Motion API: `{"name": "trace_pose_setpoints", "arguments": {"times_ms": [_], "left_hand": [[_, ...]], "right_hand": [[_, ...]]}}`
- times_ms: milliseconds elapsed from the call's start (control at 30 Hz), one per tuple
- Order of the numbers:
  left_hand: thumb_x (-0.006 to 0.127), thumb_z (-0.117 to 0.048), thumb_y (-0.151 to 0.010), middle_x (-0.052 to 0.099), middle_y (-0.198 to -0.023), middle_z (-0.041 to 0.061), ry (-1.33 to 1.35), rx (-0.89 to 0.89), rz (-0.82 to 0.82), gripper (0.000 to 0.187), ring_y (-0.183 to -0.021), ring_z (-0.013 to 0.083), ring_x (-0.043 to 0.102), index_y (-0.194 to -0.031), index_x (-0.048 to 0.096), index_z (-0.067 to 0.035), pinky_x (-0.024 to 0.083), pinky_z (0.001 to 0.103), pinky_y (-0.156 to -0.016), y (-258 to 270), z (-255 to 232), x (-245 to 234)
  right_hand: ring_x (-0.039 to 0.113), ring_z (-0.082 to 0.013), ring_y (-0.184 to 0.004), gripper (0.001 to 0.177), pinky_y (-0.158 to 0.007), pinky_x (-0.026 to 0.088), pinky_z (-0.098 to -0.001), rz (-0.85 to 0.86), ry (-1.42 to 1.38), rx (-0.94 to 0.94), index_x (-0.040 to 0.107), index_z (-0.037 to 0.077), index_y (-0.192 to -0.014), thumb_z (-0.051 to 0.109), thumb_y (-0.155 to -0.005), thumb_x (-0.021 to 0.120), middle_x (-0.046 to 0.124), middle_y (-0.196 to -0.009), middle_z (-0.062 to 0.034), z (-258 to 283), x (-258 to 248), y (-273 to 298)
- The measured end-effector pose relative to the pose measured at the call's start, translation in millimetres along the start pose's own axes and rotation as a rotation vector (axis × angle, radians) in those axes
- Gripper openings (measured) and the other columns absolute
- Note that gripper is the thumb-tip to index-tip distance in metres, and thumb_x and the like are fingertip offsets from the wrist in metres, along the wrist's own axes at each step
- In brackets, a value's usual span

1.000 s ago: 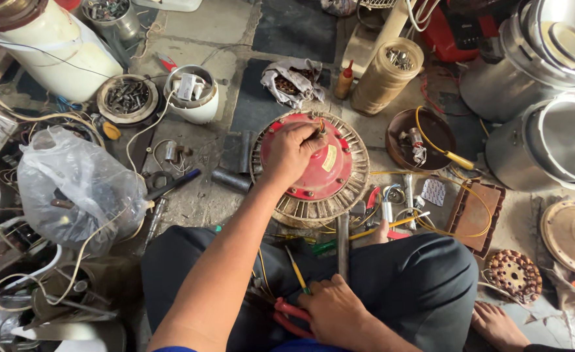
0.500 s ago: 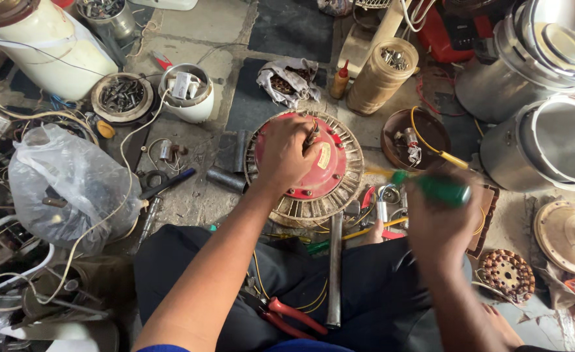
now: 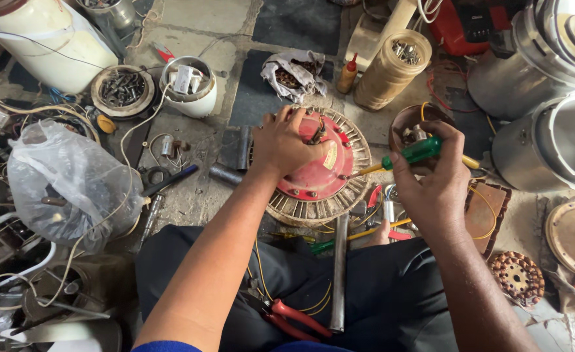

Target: The person is repairing a red electric motor stator while sitting on the floor. They use a hammer to tap a central metal component and a screwdriver to adjust parts on the stator's surface. The person also picks up a small metal piece from the floor and places it onto the motor.

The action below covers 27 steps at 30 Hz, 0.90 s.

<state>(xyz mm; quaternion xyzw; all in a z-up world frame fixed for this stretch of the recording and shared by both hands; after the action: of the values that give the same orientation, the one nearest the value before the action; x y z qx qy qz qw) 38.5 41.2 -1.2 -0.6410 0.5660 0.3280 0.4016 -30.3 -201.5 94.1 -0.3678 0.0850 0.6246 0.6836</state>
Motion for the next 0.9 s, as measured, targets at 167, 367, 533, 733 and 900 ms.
{"name": "trace_pose_setpoints", "arguments": {"times_ms": [167, 367, 533, 733, 900], "left_hand": [[0.072, -0.081, -0.064, 0.048, -0.147, 0.015, -0.011, -0.017, 0.053, 0.101, -0.129, 0.0457, 0.046, -0.144, 0.052, -0.022, 0.04, 0.067, -0.097, -3.8, 1.1, -0.7], [0.071, -0.08, -0.067, 0.05, -0.147, 0.014, -0.013, -0.028, 0.061, 0.099, -0.131, 0.044, 0.048, -0.143, 0.052, -0.021, 0.04, 0.067, -0.099, -1.5, -1.3, -2.1], [0.071, -0.079, -0.067, 0.051, -0.146, 0.014, -0.023, -0.018, 0.059, 0.097, -0.129, 0.0449, 0.049, -0.142, 0.053, -0.02, 0.041, 0.067, -0.096, -1.4, -1.4, -4.1], [0.074, -0.074, -0.068, 0.056, -0.139, 0.012, -0.01, 0.011, -0.021, 0.089, -0.123, 0.0438, 0.054, -0.137, 0.058, -0.019, 0.043, 0.067, -0.093, 1.7, -2.9, -3.2], [0.074, -0.069, -0.069, 0.059, -0.137, 0.007, 0.012, 0.025, -0.039, 0.083, -0.121, 0.041, 0.057, -0.134, 0.061, -0.02, 0.046, 0.065, -0.09, 4.0, 1.1, -1.3]], "right_hand": [[0.072, -0.0185, -0.103, 0.055, -0.082, 0.062, -0.0303, 0.008, 0.019, -0.007, 0.044, 0.0, -0.138, 0.005, -0.096, 0.079, 0.068, -0.116, -0.0162, -1.1, 3.6, -3.0], [0.071, -0.0158, -0.102, 0.053, -0.082, 0.062, -0.0287, 0.027, -0.006, -0.027, 0.045, 0.0, -0.135, 0.006, -0.095, 0.079, 0.068, -0.114, -0.0139, 0.9, 5.2, -6.1], [0.068, -0.0147, -0.098, 0.046, -0.082, 0.061, -0.0293, 0.036, -0.07, -0.09, 0.048, 0.0, -0.132, 0.008, -0.097, 0.076, 0.065, -0.108, -0.0122, -0.7, 7.6, -6.2], [0.059, -0.0177, -0.074, 0.04, -0.07, 0.053, -0.0331, -0.131, -1.004, 0.068, 0.057, 0.001, -0.093, 0.034, -0.116, 0.055, 0.059, -0.081, -0.0105, -15.9, 43.3, -15.6], [0.043, -0.0178, -0.051, 0.05, -0.053, 0.036, -0.0309, 0.141, -1.071, -0.008, 0.049, 0.003, -0.073, 0.035, -0.111, 0.055, 0.05, -0.06, -0.0108, -29.1, 60.8, -20.5]]}}
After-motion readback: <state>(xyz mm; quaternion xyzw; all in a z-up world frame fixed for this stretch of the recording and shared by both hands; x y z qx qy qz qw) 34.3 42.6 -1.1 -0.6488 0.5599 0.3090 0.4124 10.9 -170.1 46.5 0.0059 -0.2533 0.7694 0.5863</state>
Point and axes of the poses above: each hand's wrist, its own y-axis away from the middle knuckle, its own x-axis out of the palm, z = x × y, the point moved 1 cm from there along -y, towards the middle knuckle
